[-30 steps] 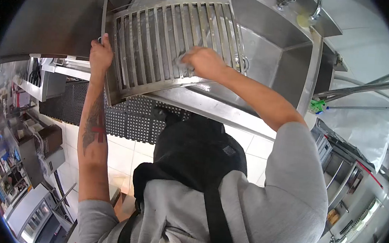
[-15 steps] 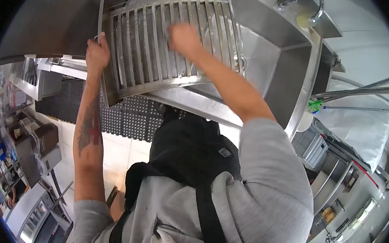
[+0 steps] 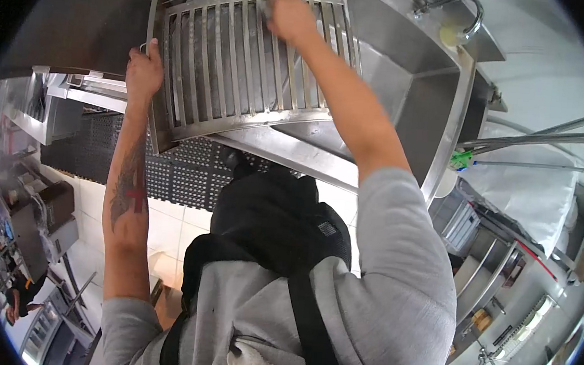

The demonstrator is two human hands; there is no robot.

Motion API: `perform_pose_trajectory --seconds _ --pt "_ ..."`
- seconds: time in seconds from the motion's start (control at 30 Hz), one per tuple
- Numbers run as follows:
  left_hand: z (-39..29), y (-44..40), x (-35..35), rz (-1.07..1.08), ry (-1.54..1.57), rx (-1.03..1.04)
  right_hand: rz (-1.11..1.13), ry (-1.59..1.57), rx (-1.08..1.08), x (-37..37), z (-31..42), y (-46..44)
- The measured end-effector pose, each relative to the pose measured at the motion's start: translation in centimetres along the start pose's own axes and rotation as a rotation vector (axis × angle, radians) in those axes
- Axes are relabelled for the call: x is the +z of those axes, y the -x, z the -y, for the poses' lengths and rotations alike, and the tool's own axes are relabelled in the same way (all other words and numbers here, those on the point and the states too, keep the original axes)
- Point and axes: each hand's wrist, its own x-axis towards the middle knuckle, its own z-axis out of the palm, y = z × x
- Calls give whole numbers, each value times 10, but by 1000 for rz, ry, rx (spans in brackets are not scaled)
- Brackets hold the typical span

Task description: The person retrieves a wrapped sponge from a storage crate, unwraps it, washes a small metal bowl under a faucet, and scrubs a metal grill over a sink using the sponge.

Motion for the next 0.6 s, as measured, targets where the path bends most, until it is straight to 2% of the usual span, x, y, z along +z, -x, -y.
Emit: perform_pose_trajectory --seconds 0.03,0.07,0.1,0.17,0.27,0.3,0.33,0.37,0.4,0.43,0.47,0.53,0.6 --pt "1 1 0 -3 -19 10 39 -10 -47 1 5 40" --pt "1 3 1 -1 -5 -2 156 -131 -5 5 14 81" --pt "1 2 1 -17 -2 -18 86 -132 -76 14 21 123" --pt "-1 1 1 -32 9 -45 249 -235 -21 -7 50 176" --pt "-3 2 -1 5 -28 -22 184 -153 91 4 37 134" --pt "0 0 0 -14 -39 1 -17 -86 18 26 16 97" --pt "6 0 3 -27 -52 26 52 -22 110 23 6 50" --pt "12 -3 7 -25 -59 27 -87 1 142 35 -6 10" --pt "19 -8 11 -52 -85 66 -132 37 148 42 -12 -19" --pt "22 -7 14 -72 -110 110 -34 -19 257 45 -11 -32" --pt "21 -4 16 -61 -109 118 -30 -18 270 48 -11 -10" --pt "17 -5 12 -75 -96 58 -206 -13 -59 44 5 51" --pt "6 -4 6 -106 -72 47 -71 -231 78 15 39 122"
